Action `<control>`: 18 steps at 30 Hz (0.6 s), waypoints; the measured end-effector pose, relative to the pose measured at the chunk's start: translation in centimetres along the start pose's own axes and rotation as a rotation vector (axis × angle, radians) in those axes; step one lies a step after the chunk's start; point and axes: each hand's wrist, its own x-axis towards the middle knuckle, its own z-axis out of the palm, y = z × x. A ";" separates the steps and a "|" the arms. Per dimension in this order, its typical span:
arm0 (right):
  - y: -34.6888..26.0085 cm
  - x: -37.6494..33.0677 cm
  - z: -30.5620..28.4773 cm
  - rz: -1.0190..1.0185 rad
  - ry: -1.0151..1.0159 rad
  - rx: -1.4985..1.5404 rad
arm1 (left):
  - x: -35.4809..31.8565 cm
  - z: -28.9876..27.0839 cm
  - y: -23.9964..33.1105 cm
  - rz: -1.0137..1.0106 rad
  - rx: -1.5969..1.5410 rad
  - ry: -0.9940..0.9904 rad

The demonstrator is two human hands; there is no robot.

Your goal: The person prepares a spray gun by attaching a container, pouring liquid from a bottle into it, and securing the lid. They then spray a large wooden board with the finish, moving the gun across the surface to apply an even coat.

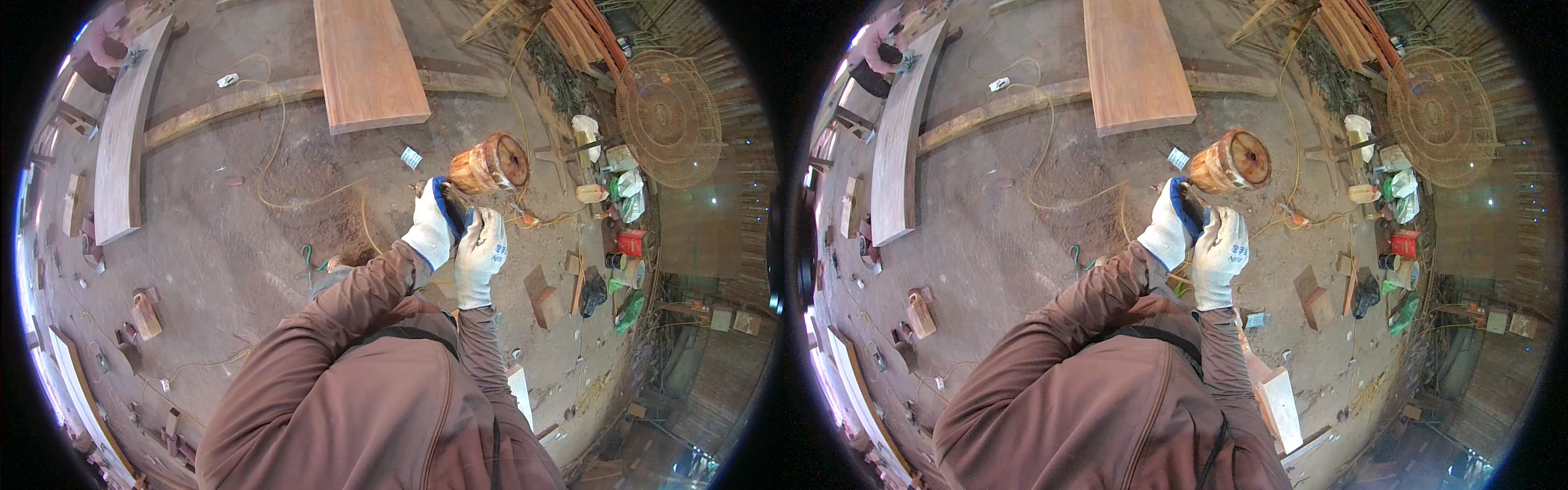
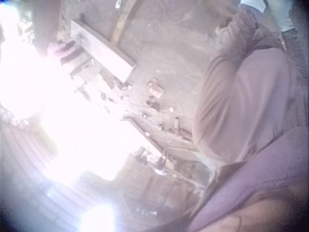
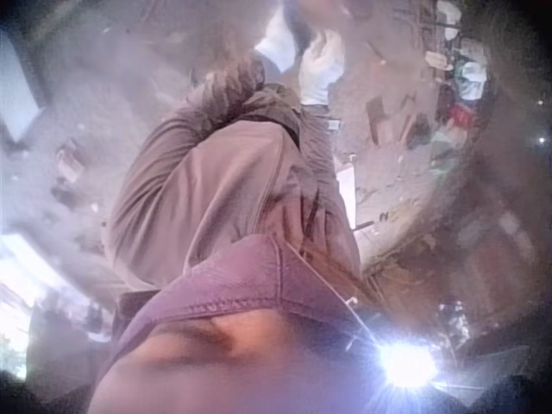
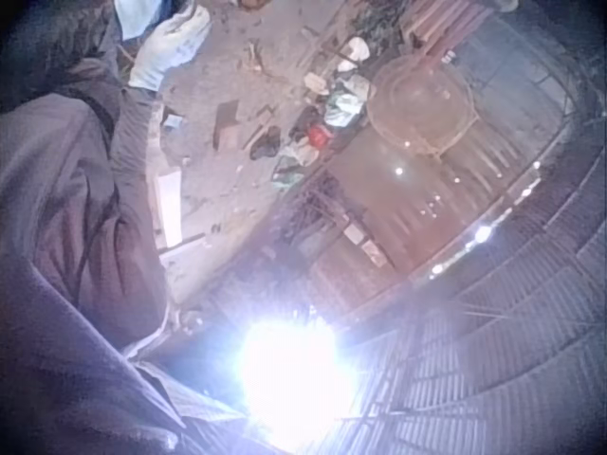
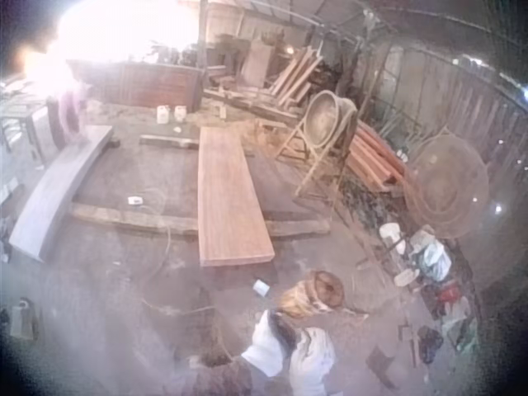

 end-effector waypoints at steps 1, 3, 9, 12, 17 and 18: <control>-0.1 0.0 0.1 -0.026 -0.005 -0.060 | 0.0 0.0 0.0 0.004 0.012 0.009; 0.1 0.1 0.0 -0.073 -0.014 -0.187 | 0.0 -0.1 0.2 0.004 0.037 0.030; 0.6 -0.1 -0.1 0.001 -0.112 -0.092 | 0.6 -0.4 0.6 -0.005 0.083 0.096; 2.3 -1.8 -1.6 0.103 -0.155 0.137 | 1.4 -1.3 0.9 -0.053 0.050 0.015; 1.8 -1.2 -3.6 -0.196 -0.262 -0.148 | 1.8 -1.9 2.7 -0.113 0.083 0.039; 1.4 -0.6 -3.4 -0.219 -0.280 -0.195 | 1.3 -1.2 3.0 -0.114 0.082 0.061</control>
